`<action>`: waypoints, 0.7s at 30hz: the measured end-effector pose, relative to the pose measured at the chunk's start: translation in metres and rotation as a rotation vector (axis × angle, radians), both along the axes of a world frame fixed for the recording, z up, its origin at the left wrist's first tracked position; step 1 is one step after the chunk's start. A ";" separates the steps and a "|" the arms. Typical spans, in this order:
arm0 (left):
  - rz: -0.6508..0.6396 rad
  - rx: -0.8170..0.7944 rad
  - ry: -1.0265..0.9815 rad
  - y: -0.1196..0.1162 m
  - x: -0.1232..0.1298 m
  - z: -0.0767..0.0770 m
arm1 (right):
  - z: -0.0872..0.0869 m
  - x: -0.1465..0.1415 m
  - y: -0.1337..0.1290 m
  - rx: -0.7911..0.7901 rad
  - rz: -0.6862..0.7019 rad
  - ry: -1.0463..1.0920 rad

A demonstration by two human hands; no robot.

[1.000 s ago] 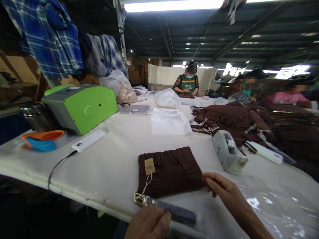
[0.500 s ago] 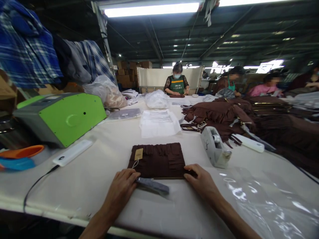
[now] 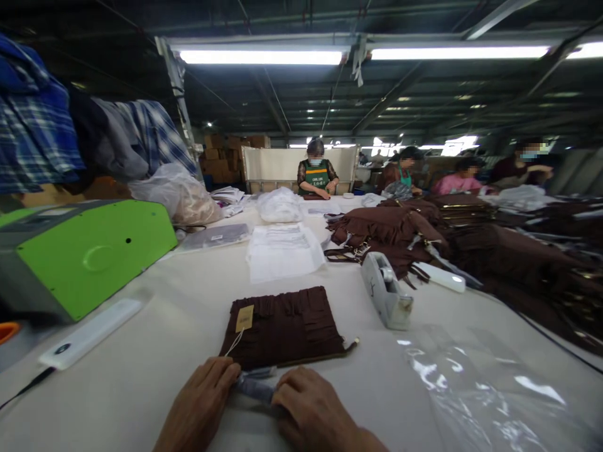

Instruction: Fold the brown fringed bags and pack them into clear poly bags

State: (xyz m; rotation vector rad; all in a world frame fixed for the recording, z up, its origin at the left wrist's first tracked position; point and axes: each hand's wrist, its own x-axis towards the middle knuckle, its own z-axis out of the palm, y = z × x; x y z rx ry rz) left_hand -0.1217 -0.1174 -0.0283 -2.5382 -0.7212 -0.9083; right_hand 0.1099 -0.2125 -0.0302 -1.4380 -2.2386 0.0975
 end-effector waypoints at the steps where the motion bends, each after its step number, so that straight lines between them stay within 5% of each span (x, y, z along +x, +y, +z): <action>1: 0.001 0.008 -0.022 0.001 0.002 -0.002 | -0.002 0.002 0.003 0.024 -0.005 -0.044; 12: -0.011 -0.363 -0.173 -0.002 -0.007 0.001 | 0.033 0.029 0.013 -0.037 -0.069 0.031; 17: 0.067 -0.284 -0.069 -0.004 -0.006 -0.003 | 0.032 0.034 0.020 -0.135 -0.054 0.085; 21: 0.038 0.015 0.057 0.002 -0.005 -0.003 | 0.021 0.034 0.020 0.109 -0.106 -0.065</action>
